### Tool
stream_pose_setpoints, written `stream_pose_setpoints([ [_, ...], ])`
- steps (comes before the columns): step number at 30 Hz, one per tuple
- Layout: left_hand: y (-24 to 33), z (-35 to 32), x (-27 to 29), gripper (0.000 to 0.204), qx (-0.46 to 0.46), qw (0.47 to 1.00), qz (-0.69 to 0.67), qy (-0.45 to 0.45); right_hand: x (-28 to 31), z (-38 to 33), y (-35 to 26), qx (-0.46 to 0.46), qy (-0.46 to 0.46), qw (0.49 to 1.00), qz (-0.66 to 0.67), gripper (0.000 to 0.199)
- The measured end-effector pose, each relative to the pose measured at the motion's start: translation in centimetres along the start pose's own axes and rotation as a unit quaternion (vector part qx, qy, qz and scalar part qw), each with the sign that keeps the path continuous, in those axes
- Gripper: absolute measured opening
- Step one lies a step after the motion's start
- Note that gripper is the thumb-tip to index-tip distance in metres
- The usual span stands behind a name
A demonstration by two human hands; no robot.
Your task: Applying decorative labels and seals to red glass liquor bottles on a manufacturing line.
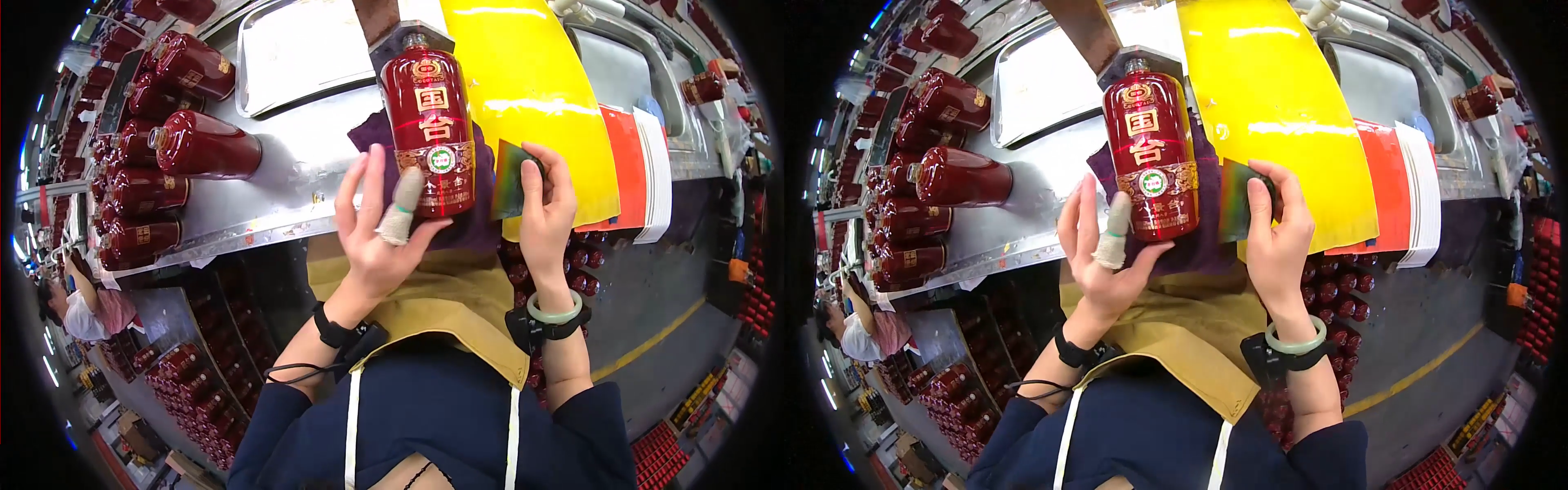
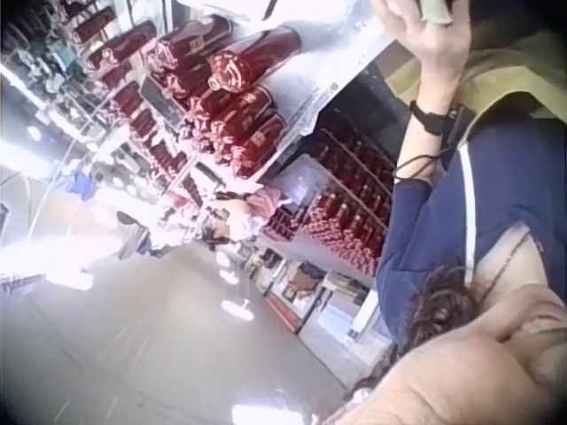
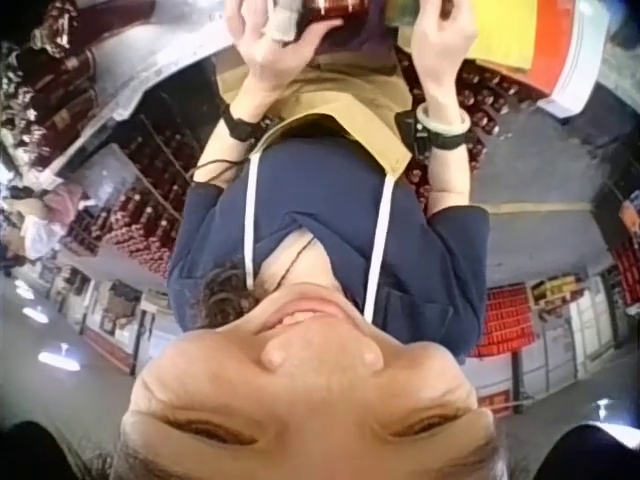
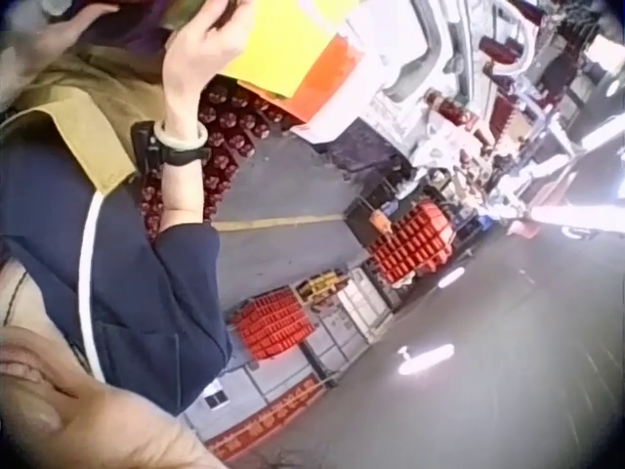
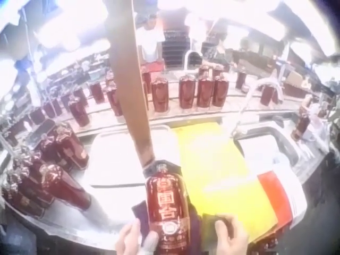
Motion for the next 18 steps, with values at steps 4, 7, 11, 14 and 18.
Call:
stream_pose_setpoints([
  [4,1.0,1.5,-0.6,0.056,-0.116,0.989,0.060,-0.069,-0.5,0.1,-1.2,-0.021,-0.004,0.999,0.032,0.022],
  [7,1.5,2.0,-1.1,0.052,-0.105,0.987,0.076,-0.099,-0.5,0.4,-1.3,-0.036,-0.015,0.997,0.069,0.022],
  [11,2.4,1.3,-1.4,0.047,-0.115,0.986,0.046,-0.111,-0.4,0.9,-1.3,0.046,-0.054,0.997,0.012,0.028],
  [14,2.0,0.4,-0.3,0.053,-0.094,0.994,-0.016,-0.059,-0.2,0.9,-1.6,0.086,-0.061,0.994,0.014,0.026],
  [18,-0.3,0.0,-0.8,0.077,0.122,0.956,-0.257,-0.067,-0.4,0.1,-2.6,0.279,-0.133,0.946,-0.099,0.025],
])
Point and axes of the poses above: each hand's wrist, its own z-axis towards the middle knuckle, its own x-axis out of the back of the hand, y = z × x, the point moved 3 cm from there along z, towards the middle knuckle, and after that the axes turned 9 degrees about z, right-handed, at the moved point
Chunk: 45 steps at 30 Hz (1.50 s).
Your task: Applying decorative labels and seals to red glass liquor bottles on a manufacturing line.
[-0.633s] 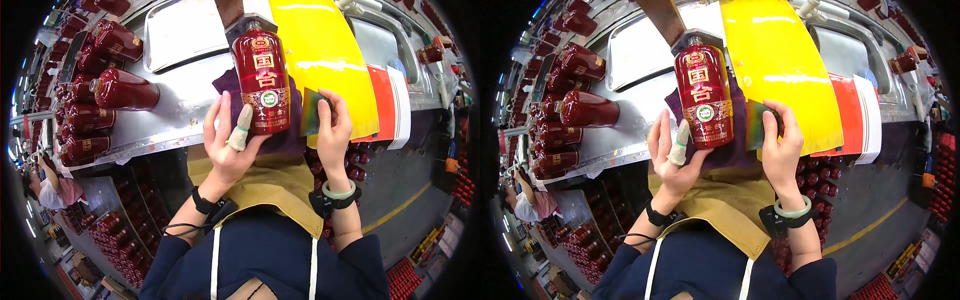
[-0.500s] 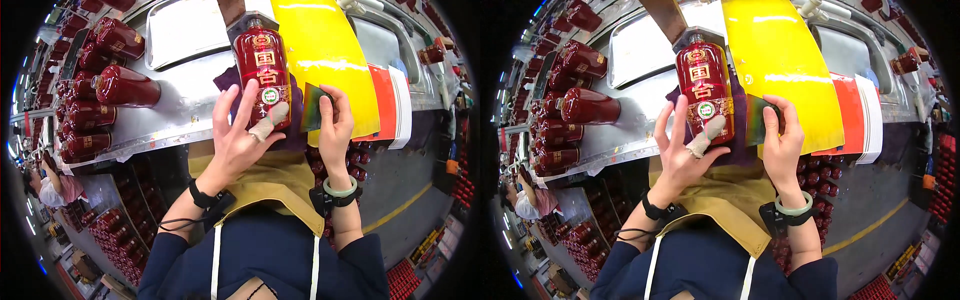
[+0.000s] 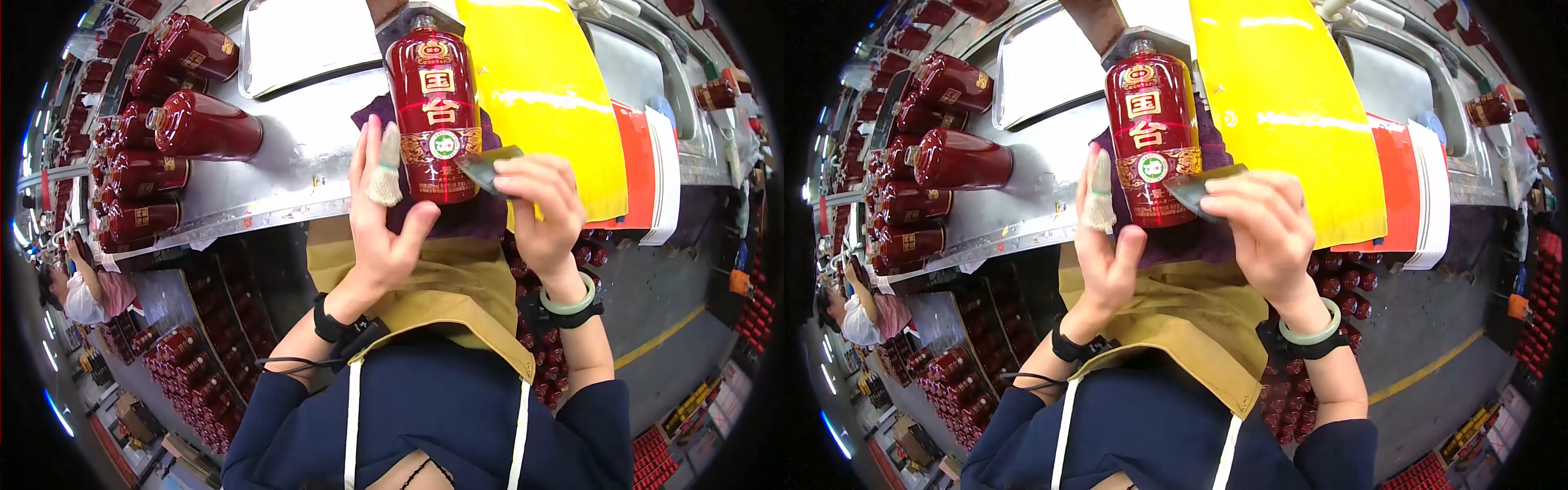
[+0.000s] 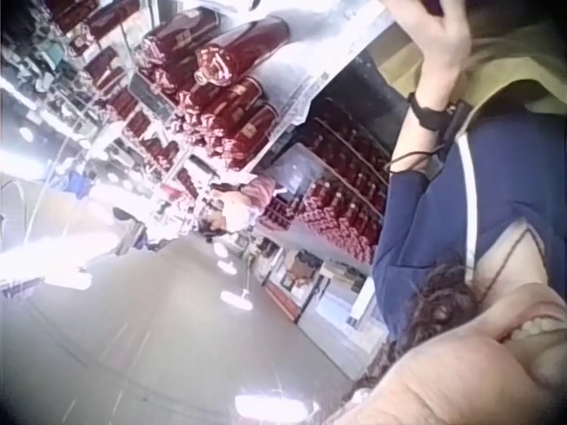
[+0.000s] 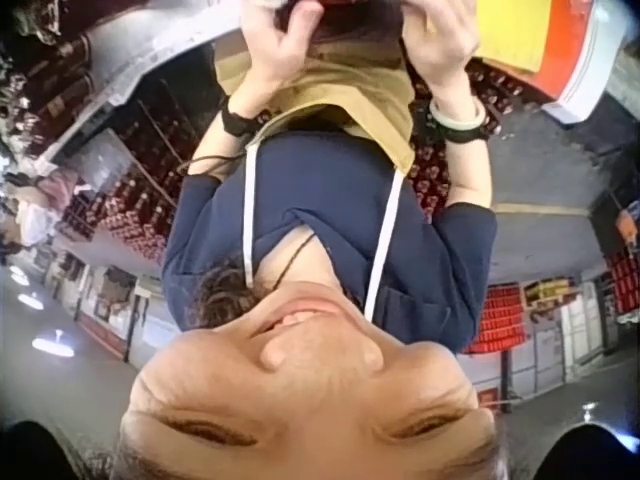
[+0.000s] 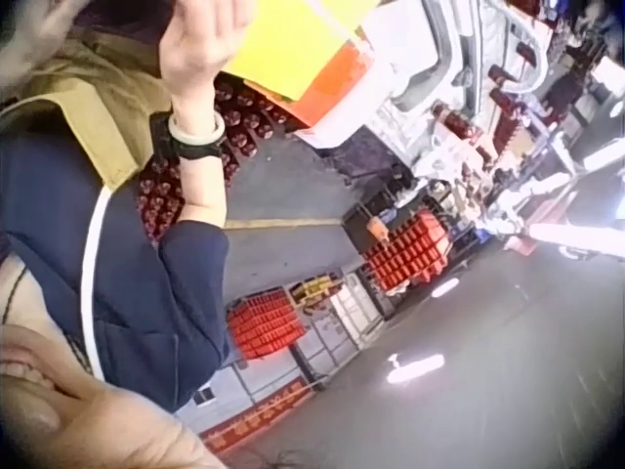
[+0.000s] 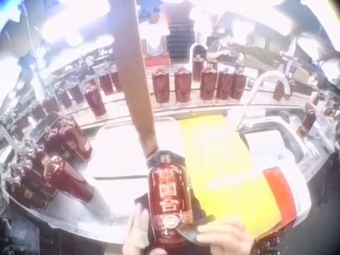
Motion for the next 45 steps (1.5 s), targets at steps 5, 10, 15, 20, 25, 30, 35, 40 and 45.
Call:
stream_pose_setpoints([
  [5,-1.4,-0.2,-1.4,0.065,0.176,0.961,-0.200,-0.075,0.4,-0.8,-0.5,0.128,-0.064,0.989,0.031,0.017],
  [10,-1.4,0.0,-1.4,0.062,0.184,0.955,-0.224,-0.068,0.7,1.1,-2.2,0.110,-0.013,0.993,-0.027,0.024],
  [15,-1.7,-0.2,-1.4,0.060,0.160,0.957,-0.235,-0.056,0.3,3.3,-4.2,0.168,-0.153,0.972,-0.057,0.033],
  [20,-1.9,-0.3,-1.0,0.095,0.118,0.958,-0.261,-0.023,-0.8,3.3,-3.1,0.137,-0.126,0.978,-0.095,0.034],
  [25,-2.3,-0.2,-1.0,0.113,0.138,0.958,-0.252,0.017,-3.4,7.8,-3.0,0.163,-0.201,0.954,-0.150,0.029],
  [30,-2.8,0.0,-0.3,0.115,0.116,0.977,-0.181,-0.004,-2.8,12.8,-2.5,0.253,-0.083,0.941,-0.210,0.021],
  [35,-2.7,0.3,0.8,0.129,0.067,0.978,-0.197,-0.007,-3.5,8.8,-5.0,0.286,-0.288,0.913,-0.042,0.016],
  [40,-0.8,0.9,-0.1,0.127,-0.046,0.999,0.009,-0.004,-0.4,12.1,0.2,0.193,-0.023,0.971,-0.143,0.028],
  [45,-0.8,1.4,-0.5,0.098,-0.031,0.996,0.083,0.023,-0.8,5.3,-1.1,0.271,-0.172,0.947,0.015,0.033],
])
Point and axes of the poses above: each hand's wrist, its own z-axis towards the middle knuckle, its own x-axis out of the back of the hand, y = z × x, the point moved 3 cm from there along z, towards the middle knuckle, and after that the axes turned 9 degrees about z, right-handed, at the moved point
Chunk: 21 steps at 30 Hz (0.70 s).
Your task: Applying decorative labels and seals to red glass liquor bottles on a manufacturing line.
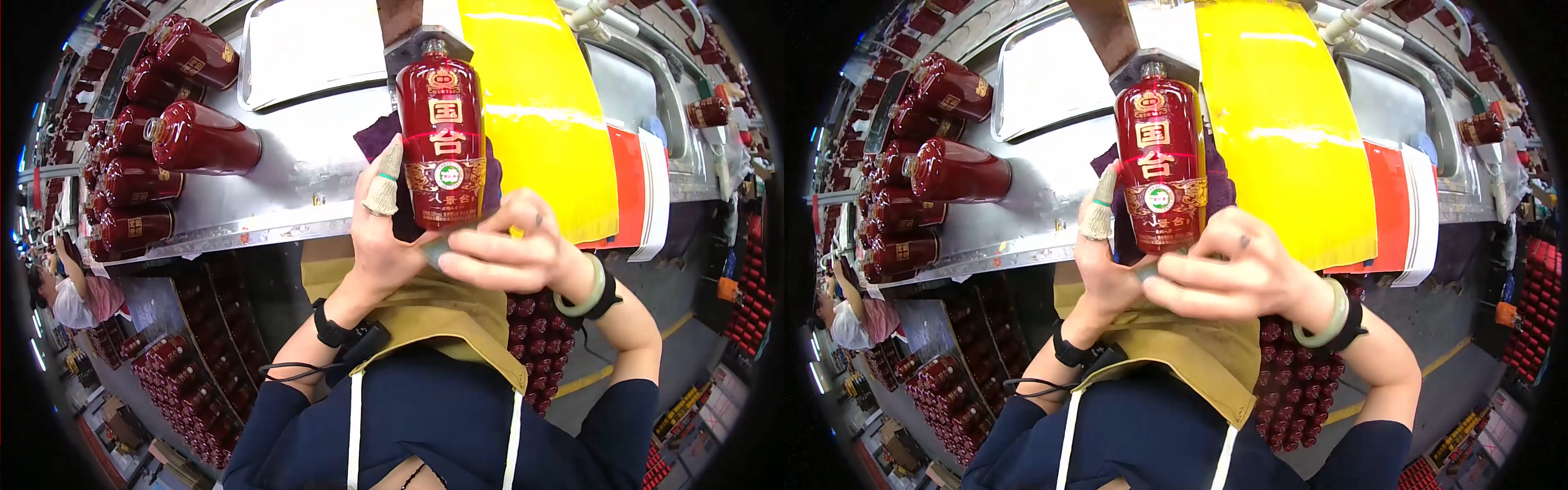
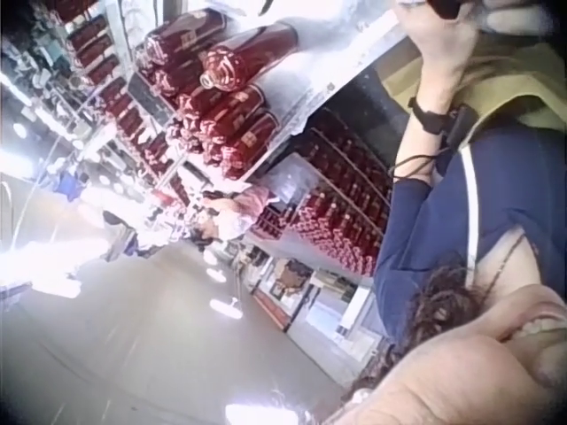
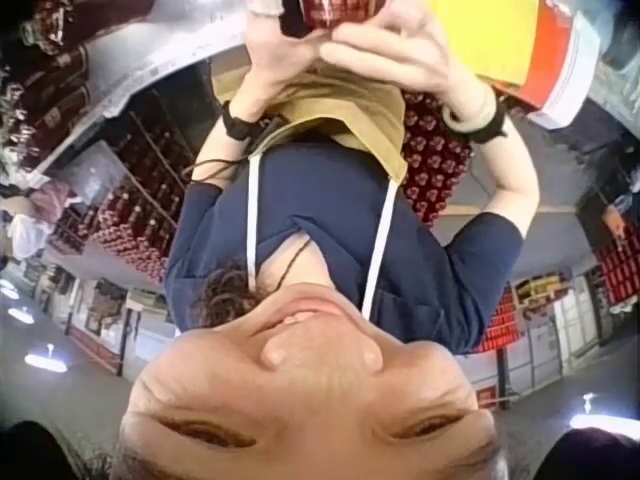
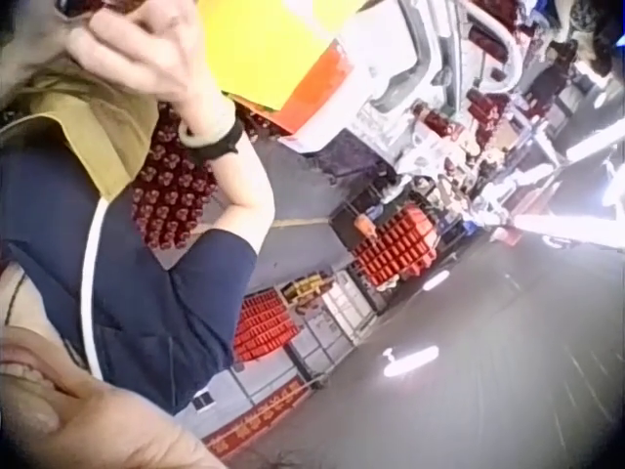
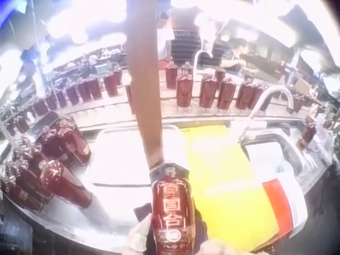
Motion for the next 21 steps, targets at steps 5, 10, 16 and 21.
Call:
stream_pose_setpoints([
  [5,-0.5,-0.2,0.1,0.094,-0.009,1.000,0.007,-0.016,0.7,-0.4,0.5,-0.129,0.084,0.981,-0.121,0.027],
  [10,-0.9,-0.3,-0.1,0.096,-0.008,1.000,0.004,-0.024,0.0,1.1,-2.1,0.021,0.026,0.997,-0.063,0.032],
  [16,-0.7,-0.1,0.1,0.089,-0.018,1.000,0.004,-0.023,-0.3,0.9,-2.1,-0.028,0.006,0.999,-0.033,0.036],
  [21,-0.2,0.0,0.3,0.098,-0.029,0.998,0.048,-0.025,1.9,1.5,0.8,-0.225,0.110,0.967,-0.049,0.027],
])
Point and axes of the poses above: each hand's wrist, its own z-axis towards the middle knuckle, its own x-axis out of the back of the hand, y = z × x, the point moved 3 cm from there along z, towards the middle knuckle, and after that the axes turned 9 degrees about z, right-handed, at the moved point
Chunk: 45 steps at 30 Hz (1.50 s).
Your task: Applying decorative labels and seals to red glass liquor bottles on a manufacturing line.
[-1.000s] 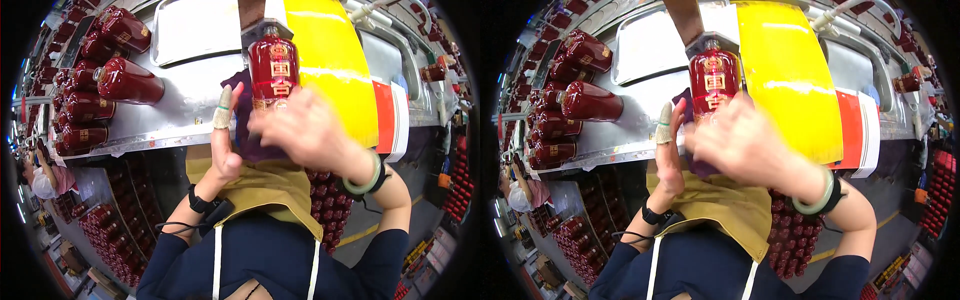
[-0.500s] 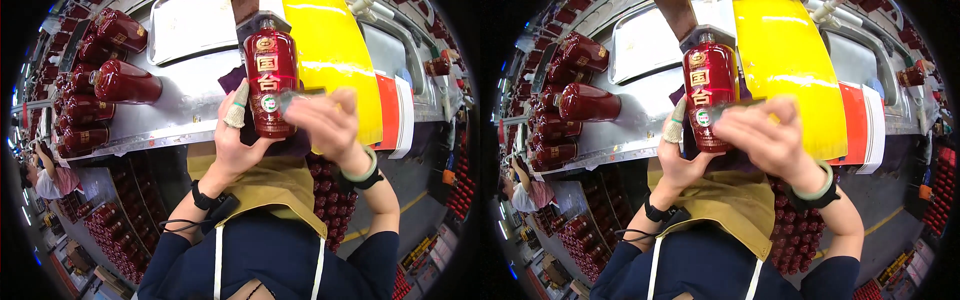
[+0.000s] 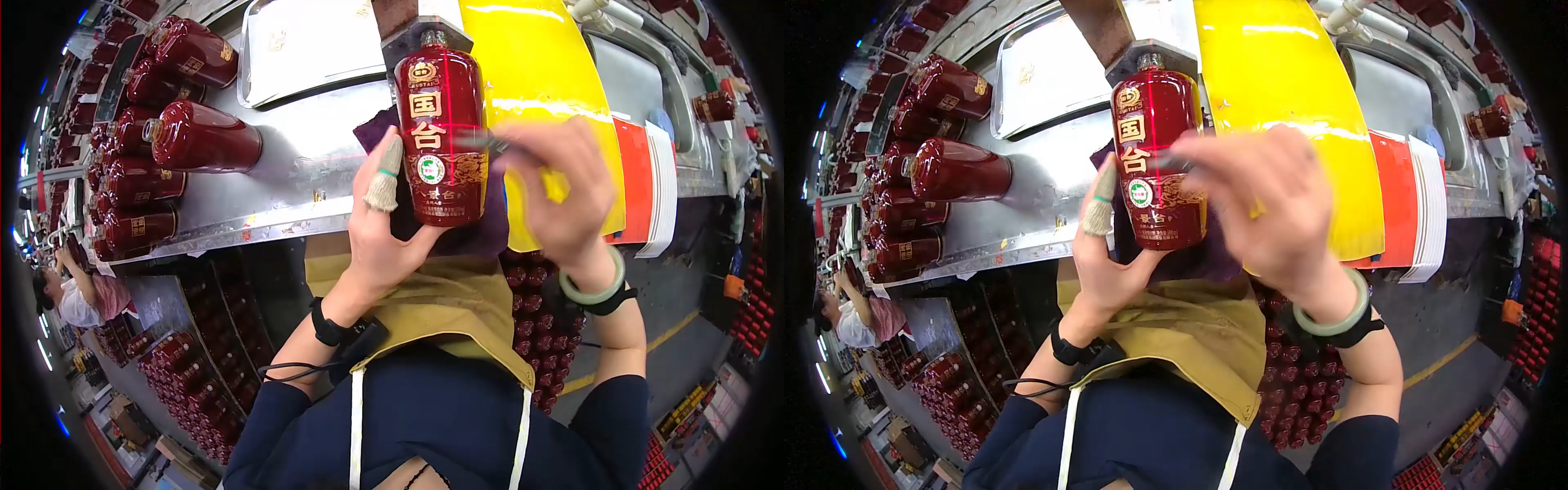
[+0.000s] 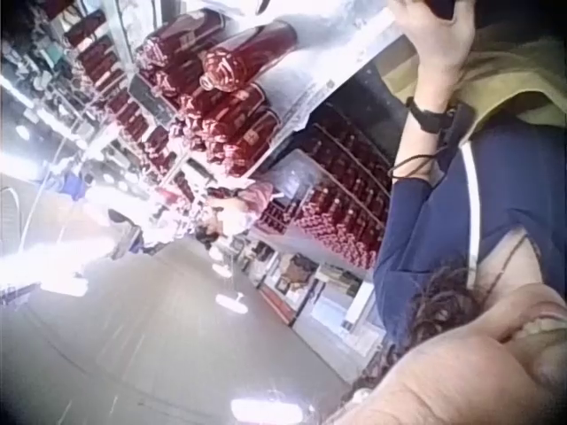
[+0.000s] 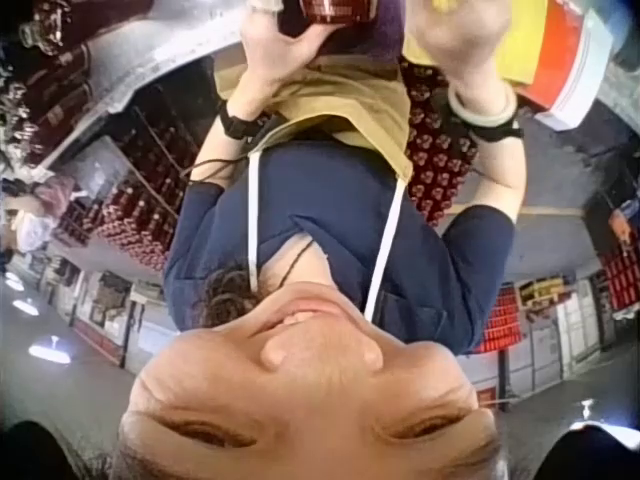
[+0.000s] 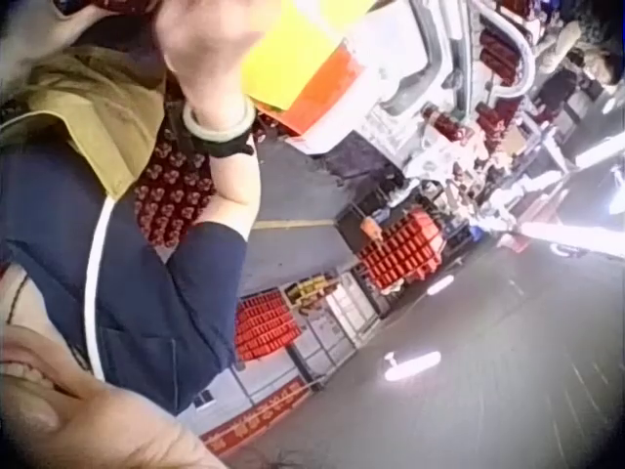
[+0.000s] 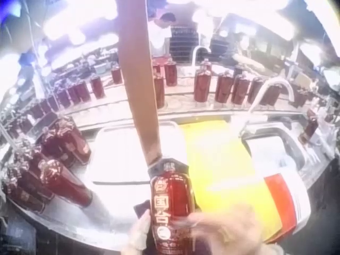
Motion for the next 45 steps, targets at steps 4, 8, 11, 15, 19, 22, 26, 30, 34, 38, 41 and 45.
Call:
stream_pose_setpoints([
  [4,1.3,-0.1,0.2,0.077,-0.090,0.994,0.058,0.013,2.3,0.1,2.3,-0.040,0.186,0.981,0.047,0.022],
  [8,2.6,0.3,0.1,0.060,-0.110,0.978,0.174,0.023,2.6,-1.3,3.7,-0.082,0.152,0.984,0.034,0.020],
  [11,3.5,0.8,-0.3,0.056,-0.054,0.981,0.187,0.020,2.5,-1.8,4.0,-0.093,0.143,0.985,0.024,0.020],
  [15,3.0,1.1,0.0,0.077,-0.063,0.990,0.125,0.014,1.1,-1.6,3.1,-0.077,0.105,0.991,-0.007,0.024],
  [19,1.6,0.9,0.0,0.083,-0.055,0.996,0.056,0.041,-1.4,-2.4,-0.7,0.128,-0.012,0.992,-0.012,0.026],
  [22,1.2,0.7,0.1,0.083,-0.048,0.998,0.009,0.041,-1.6,-3.6,-2.5,0.226,-0.077,0.969,0.064,0.032],
  [26,2.3,0.9,0.3,0.070,-0.067,0.991,0.113,-0.011,0.5,-3.5,0.5,0.004,0.012,0.999,0.041,0.025],
  [30,4.0,1.4,-0.3,0.058,-0.018,0.981,0.191,-0.038,1.9,-2.9,3.3,-0.068,0.164,0.984,0.018,0.026],
  [34,5.2,1.3,-0.5,0.074,-0.026,0.973,0.225,-0.042,0.9,-1.9,3.5,-0.054,0.137,0.989,-0.008,0.023],
  [38,3.7,1.0,0.3,0.097,0.021,0.999,0.045,0.020,-1.1,-1.2,0.6,0.064,0.026,0.997,-0.033,0.027],
  [41,2.3,1.1,0.0,0.099,-0.011,0.998,0.059,0.001,-1.5,-1.3,-2.1,0.228,-0.023,0.972,0.057,0.033],
  [45,1.6,0.5,0.2,0.104,-0.008,0.999,0.031,-0.013,-1.1,0.1,0.5,0.019,0.085,0.996,-0.011,0.025],
])
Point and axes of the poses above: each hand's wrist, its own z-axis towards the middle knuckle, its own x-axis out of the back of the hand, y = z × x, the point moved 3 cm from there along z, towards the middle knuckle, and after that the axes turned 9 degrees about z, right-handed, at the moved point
